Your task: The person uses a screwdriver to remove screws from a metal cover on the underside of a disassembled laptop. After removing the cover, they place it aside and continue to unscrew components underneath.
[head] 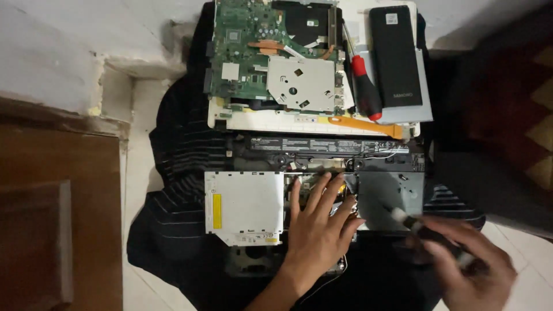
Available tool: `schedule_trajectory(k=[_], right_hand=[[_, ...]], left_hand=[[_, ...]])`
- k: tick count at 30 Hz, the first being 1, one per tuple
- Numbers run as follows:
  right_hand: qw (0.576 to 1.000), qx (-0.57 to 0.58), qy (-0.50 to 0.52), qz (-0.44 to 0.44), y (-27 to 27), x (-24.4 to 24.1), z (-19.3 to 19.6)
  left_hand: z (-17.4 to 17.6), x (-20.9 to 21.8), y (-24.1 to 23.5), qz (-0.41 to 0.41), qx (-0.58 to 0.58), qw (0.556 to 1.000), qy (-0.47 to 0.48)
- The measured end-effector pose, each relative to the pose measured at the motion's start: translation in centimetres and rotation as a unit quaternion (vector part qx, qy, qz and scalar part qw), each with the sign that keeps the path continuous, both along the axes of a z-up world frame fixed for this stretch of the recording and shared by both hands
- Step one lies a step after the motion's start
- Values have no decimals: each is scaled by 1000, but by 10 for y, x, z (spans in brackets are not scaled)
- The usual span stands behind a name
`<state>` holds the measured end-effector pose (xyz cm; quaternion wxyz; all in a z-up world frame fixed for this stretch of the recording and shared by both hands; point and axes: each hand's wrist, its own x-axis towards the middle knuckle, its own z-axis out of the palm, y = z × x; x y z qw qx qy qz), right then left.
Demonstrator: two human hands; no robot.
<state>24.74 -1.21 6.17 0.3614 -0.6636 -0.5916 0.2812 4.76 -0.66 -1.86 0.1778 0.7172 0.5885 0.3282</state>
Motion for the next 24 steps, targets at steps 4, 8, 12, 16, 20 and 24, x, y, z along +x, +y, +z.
schedule_trajectory(k=[4,8,12,16,20,24], right_hand=[[997,-44,3,64,13,-19,9],[973,-117,-86,179,21,4,14],[933,-284,-206,76,30,12,13],[937,-163,-257,172,39,5,7],[929,-100,-286,213,46,-10,9],[927,-106,-299,202,43,-7,9]], left_hand=[[-2,-1,0,5,4,1000,-15],[-5,1,-2,16,12,999,-30],[-7,-1,-2,8,-4,999,-37],[-7,-2,-2,7,-2,999,-42],[-7,-3,-1,7,-4,999,-37],[-14,-1,-3,1,-26,999,-33]])
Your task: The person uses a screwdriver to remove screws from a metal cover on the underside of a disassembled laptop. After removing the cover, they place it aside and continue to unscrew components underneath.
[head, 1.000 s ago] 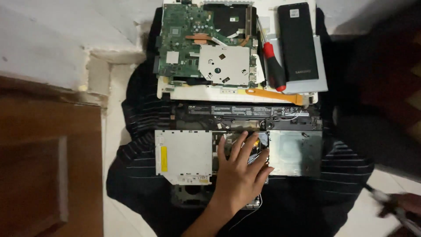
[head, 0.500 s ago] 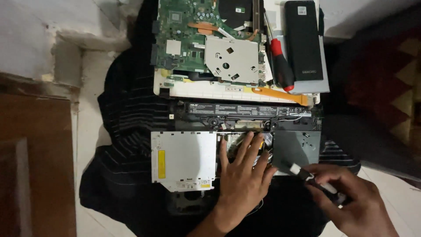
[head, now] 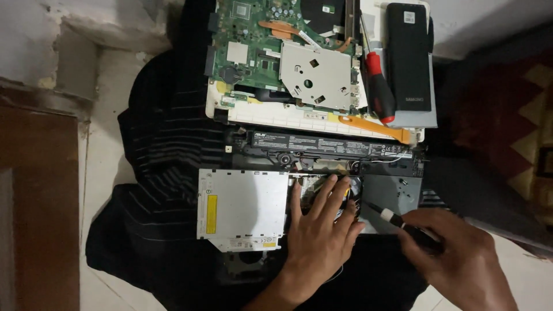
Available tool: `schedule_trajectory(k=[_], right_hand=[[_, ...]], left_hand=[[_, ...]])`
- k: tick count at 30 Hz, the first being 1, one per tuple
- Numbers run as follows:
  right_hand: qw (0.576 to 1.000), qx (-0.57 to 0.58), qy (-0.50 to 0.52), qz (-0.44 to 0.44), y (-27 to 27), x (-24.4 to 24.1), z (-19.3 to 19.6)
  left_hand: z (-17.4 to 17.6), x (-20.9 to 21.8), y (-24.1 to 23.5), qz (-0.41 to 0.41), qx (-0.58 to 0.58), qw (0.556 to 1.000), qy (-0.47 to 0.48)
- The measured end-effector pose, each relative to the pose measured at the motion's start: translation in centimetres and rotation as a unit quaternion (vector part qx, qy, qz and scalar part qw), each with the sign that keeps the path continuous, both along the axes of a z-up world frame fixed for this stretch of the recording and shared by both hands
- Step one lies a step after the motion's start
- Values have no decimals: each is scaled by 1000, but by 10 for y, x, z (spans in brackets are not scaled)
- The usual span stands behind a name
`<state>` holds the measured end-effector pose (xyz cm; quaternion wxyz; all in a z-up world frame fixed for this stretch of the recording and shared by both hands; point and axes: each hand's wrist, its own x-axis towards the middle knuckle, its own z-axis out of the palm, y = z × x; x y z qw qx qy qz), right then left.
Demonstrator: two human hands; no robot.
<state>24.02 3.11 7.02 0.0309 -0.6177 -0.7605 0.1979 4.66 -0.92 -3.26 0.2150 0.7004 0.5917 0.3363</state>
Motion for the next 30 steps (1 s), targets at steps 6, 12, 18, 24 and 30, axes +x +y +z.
schedule_trajectory(k=[6,12,18,24,30], right_hand=[[998,-35,-8,-49,4,-6,8],[1000,-10,18,9,7,-6,9],[990,45,10,134,13,-12,21],[987,-34,0,156,32,-31,39],[987,-91,57,117,41,-18,37]], left_hand=[[1,0,0,11,10,1000,-7],[1,0,0,8,9,1000,-3],[6,-3,3,14,21,1000,-18],[8,-2,4,16,37,999,-5],[11,-2,4,13,19,1000,-17]])
